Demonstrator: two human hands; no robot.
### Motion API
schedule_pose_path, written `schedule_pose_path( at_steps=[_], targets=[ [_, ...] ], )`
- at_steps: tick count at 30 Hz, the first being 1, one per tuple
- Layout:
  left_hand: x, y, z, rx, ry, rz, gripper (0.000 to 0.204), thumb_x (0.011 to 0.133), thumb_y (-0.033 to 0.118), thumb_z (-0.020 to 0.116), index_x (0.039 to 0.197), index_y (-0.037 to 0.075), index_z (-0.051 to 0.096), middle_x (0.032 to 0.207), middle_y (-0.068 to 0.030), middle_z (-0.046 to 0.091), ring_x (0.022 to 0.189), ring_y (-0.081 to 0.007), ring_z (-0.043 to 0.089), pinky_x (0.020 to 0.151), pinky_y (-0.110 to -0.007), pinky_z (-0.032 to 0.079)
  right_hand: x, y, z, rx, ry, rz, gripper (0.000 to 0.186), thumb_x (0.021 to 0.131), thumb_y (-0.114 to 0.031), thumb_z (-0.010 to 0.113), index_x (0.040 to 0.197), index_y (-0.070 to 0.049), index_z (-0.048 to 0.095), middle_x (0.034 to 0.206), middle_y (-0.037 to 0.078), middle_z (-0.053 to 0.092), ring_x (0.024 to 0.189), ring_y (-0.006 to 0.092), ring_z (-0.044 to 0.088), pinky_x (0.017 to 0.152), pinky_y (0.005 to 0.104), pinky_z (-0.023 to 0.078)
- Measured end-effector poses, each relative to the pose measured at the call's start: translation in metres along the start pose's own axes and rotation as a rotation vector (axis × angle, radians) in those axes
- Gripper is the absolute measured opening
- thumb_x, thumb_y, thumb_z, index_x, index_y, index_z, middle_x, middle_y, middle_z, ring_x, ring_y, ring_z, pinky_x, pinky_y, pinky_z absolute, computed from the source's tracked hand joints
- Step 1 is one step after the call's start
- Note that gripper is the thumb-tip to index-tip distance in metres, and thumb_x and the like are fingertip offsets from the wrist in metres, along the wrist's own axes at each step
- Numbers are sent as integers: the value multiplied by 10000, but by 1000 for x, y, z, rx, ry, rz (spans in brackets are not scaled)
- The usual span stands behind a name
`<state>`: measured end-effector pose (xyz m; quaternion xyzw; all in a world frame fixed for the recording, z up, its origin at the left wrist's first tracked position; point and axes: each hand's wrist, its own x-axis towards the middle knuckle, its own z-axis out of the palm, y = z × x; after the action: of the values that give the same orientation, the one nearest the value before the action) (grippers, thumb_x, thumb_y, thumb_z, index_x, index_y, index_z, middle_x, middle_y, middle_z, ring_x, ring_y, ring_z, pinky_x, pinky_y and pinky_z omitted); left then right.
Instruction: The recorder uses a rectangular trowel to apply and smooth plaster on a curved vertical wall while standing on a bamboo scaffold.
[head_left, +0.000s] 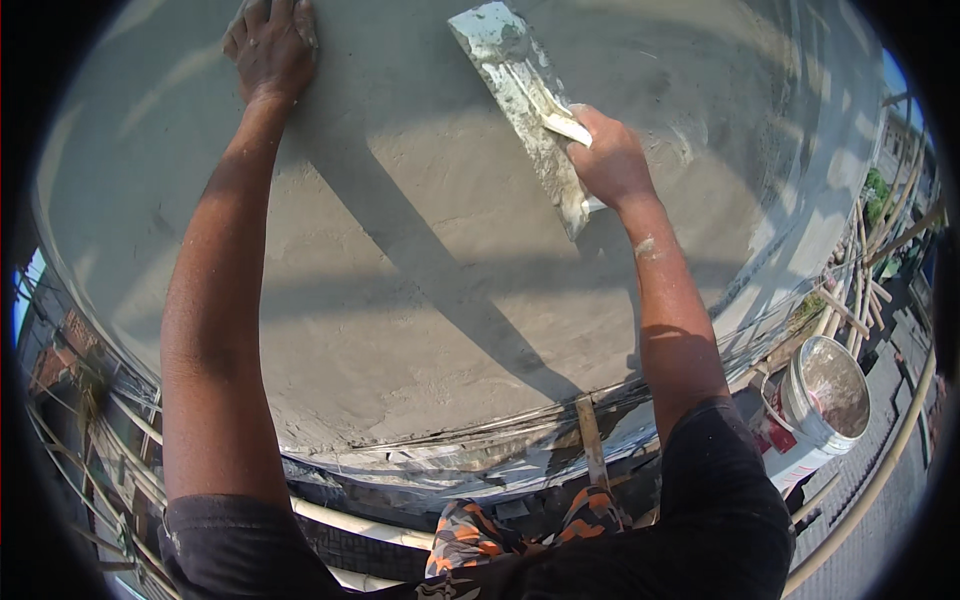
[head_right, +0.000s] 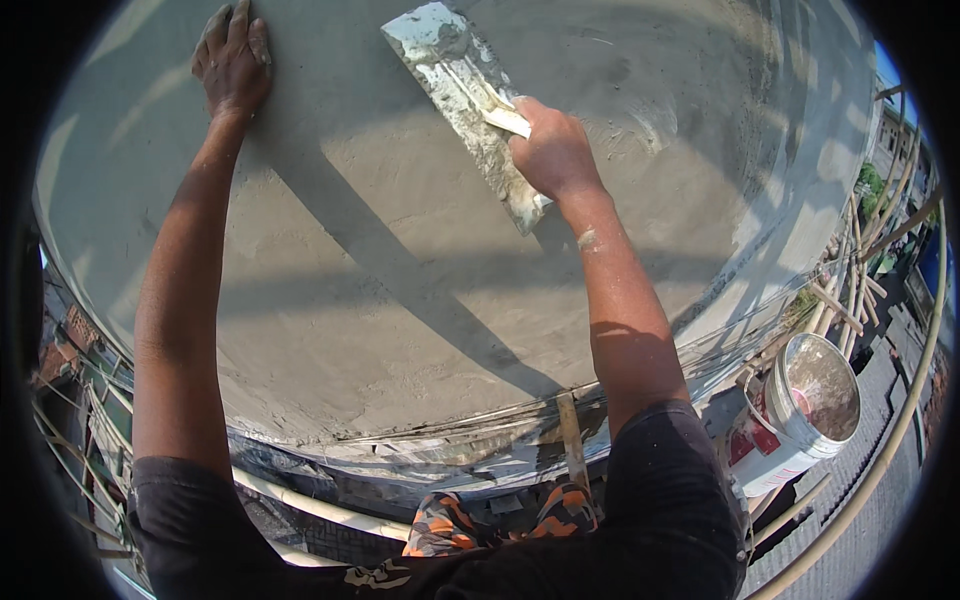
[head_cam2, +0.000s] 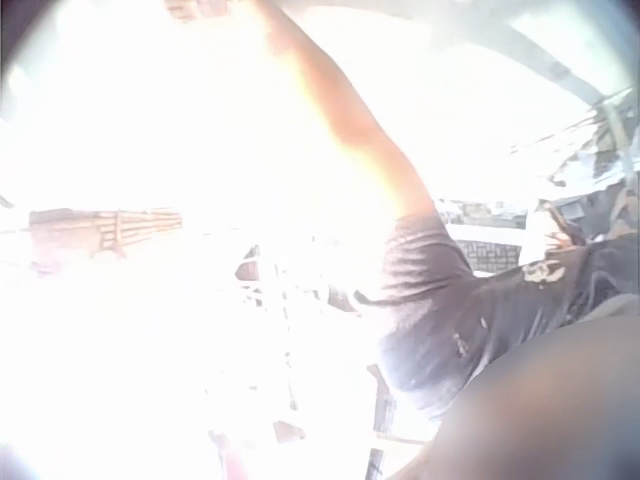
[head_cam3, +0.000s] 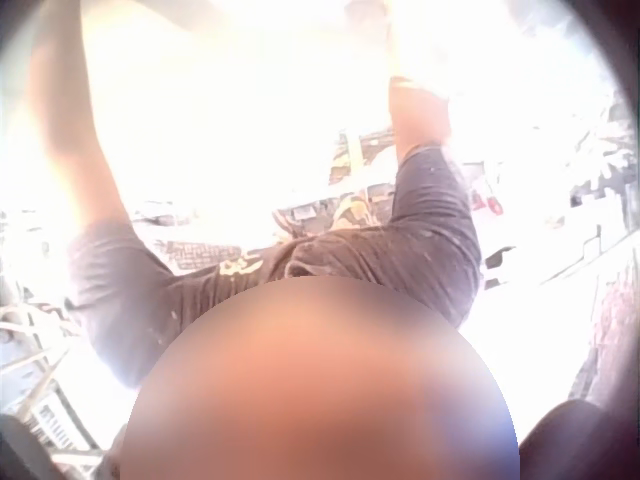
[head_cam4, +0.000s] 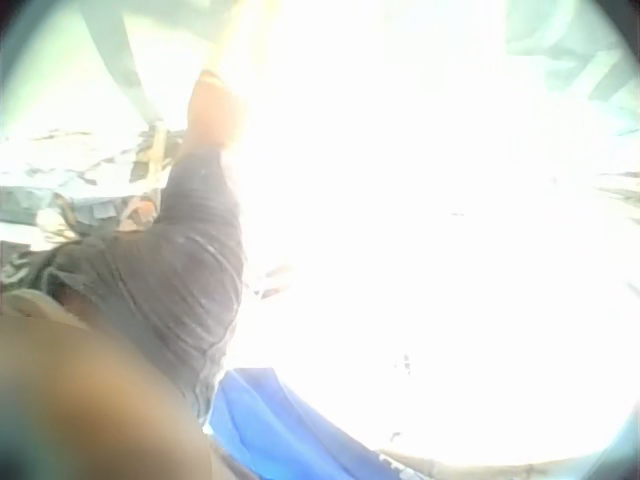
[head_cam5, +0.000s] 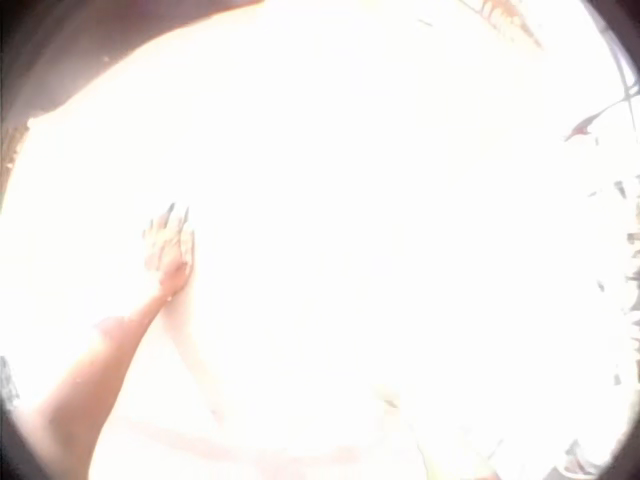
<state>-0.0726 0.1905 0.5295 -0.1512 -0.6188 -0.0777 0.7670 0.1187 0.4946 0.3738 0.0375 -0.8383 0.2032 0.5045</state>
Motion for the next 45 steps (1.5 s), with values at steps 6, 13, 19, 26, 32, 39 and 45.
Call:
schedule_pose_path(
  at_steps=[6,13,19,26,32,39,45],
  targets=[
    [4,24,3,-104,6,-20,424,954,219,495,1370,135,491,1412,-135,471,1305,-360,417,1125,-507,269,-219,-48,180,13,-401,33,261,763,-41,601,1024,-48,600,788,176,654,757,370,668,650,479,524],
    [7,-23,-3,-14,17,90,447,1026,422,294,1428,260,402,1465,-61,376,1377,-255,319,1135,-452,225,-191,22,66,390,88,430,266,795,-42,591,1060,-51,619,885,168,676,847,329,666,727,387,505],
    [7,22,4,-25,-2,49,463,1028,423,288,1434,230,396,1466,-74,372,1385,-254,306,1149,-440,196,-73,207,-103,906,599,796,64,839,-90,565,881,-40,561,619,-22,423,470,82,433,420,289,389],
    [10,3,-4,24,-27,51,470,1031,406,285,1438,195,388,1466,-76,375,1389,-254,301,1150,-444,188,-74,31,26,101,-129,352,249,772,-105,553,1013,-55,586,870,215,655,881,428,617,773,502,490],
    [10,-4,2,-1,-19,99,461,1034,391,289,1440,196,385,1469,-78,376,1393,-235,299,1145,-452,203,-162,40,57,307,-84,302,166,780,-84,575,922,-34,645,822,211,655,816,413,635,692,462,493],
    [5,20,4,-43,-18,82,467,1031,397,300,1445,195,379,1467,-85,378,1392,-242,301,1146,-455,193,-41,253,-159,-132,388,270,271,763,-177,604,1013,-104,679,888,158,683,845,350,646,741,401,493],
    [15,12,-3,-18,-25,88,478,1029,412,302,1443,186,382,1468,-94,379,1385,-269,307,1141,-460,200,-43,195,-101,107,65,316,247,779,-139,559,984,-28,643,844,172,664,774,297,638,720,376,479]
  ],
)
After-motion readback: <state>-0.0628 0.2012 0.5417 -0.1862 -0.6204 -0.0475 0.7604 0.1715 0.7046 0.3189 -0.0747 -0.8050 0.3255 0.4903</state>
